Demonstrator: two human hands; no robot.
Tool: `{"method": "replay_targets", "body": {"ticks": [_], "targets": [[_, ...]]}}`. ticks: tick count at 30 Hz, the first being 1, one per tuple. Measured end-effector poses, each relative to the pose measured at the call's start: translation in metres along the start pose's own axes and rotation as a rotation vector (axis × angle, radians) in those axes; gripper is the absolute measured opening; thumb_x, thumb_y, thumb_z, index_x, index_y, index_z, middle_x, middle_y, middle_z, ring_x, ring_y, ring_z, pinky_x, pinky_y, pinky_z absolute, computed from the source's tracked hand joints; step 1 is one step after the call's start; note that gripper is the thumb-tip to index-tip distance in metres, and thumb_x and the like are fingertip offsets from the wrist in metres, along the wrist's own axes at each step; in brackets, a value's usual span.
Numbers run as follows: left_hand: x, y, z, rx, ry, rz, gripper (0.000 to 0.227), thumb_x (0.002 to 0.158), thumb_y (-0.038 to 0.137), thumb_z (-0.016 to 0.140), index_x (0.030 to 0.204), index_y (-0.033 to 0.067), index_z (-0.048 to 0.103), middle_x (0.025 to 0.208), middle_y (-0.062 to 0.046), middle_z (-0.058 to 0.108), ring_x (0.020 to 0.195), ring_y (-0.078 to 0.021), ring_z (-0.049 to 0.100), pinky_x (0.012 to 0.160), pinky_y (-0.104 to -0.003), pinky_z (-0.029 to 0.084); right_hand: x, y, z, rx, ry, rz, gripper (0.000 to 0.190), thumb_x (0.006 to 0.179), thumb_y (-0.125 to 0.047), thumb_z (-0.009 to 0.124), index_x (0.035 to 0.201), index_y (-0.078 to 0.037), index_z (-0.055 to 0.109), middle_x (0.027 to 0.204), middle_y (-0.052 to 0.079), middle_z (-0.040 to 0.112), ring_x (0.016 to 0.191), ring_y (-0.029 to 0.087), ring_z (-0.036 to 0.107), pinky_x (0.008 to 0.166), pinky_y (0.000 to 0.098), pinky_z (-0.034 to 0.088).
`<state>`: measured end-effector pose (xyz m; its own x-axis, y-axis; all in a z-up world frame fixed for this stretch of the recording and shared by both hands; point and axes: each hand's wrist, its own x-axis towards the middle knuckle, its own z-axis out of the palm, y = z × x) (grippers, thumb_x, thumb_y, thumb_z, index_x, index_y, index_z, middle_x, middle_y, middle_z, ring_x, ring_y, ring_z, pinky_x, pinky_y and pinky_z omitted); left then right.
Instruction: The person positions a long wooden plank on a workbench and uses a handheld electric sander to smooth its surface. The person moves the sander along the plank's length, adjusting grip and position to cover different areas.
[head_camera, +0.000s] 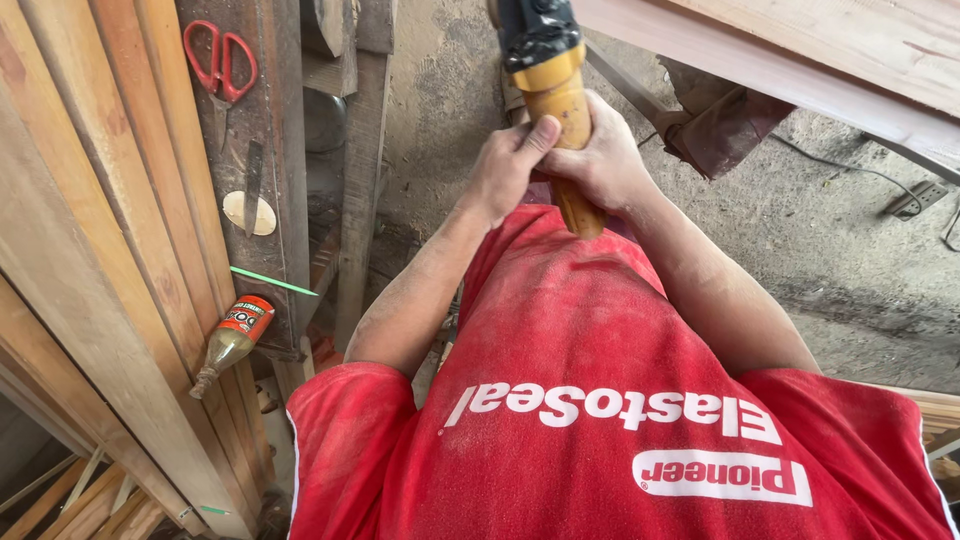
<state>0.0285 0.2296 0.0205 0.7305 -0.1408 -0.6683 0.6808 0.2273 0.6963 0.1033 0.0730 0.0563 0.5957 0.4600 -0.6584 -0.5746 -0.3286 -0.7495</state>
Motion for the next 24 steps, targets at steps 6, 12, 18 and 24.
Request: {"method": "replay_targets", "body": {"ticks": [6,12,18,24], "targets": [[0.009,-0.014,0.067,0.204,-0.054,0.013,0.075,0.099,0.065,0.047,0.121,-0.0014,0.073,0.107,-0.014,0.079,0.104,-0.0199,0.075,0.093,-0.032,0.056,-0.048,0.021,-0.046,0.122,0.108,0.065,0.056,0.080,-0.016,0.082,0.127,-0.002,0.056,0.111,0.007,0.068,0.095,0.014,0.069,0.085,0.0325,0.062],[0.019,-0.036,0.141,0.079,-0.165,-0.040,0.065,0.102,0.056,0.052,0.118,-0.0040,0.072,0.101,-0.011,0.078,0.096,-0.0152,0.073,0.085,-0.030,0.059,-0.094,0.066,-0.104,0.135,0.181,0.046,0.051,0.083,-0.016,0.082,0.126,-0.002,0.058,0.113,0.005,0.069,0.100,0.012,0.067,0.090,0.0310,0.060],[0.032,-0.063,0.232,0.097,-0.201,-0.096,0.065,0.100,0.054,0.054,0.118,-0.0059,0.070,0.103,-0.012,0.076,0.096,-0.0150,0.072,0.086,-0.031,0.059,-0.147,0.112,-0.175,0.230,0.238,0.007,0.054,0.079,-0.014,0.083,0.125,-0.002,0.058,0.111,0.005,0.067,0.099,0.013,0.067,0.089,0.0312,0.059],[0.049,-0.099,0.352,0.181,-0.273,-0.093,0.067,0.100,0.056,0.054,0.119,-0.0064,0.071,0.106,-0.013,0.077,0.099,-0.0147,0.071,0.087,-0.030,0.058,-0.217,0.160,-0.270,0.265,0.308,-0.035,0.051,0.082,-0.014,0.082,0.127,-0.002,0.060,0.112,0.003,0.069,0.101,0.012,0.067,0.091,0.0303,0.058]]}}
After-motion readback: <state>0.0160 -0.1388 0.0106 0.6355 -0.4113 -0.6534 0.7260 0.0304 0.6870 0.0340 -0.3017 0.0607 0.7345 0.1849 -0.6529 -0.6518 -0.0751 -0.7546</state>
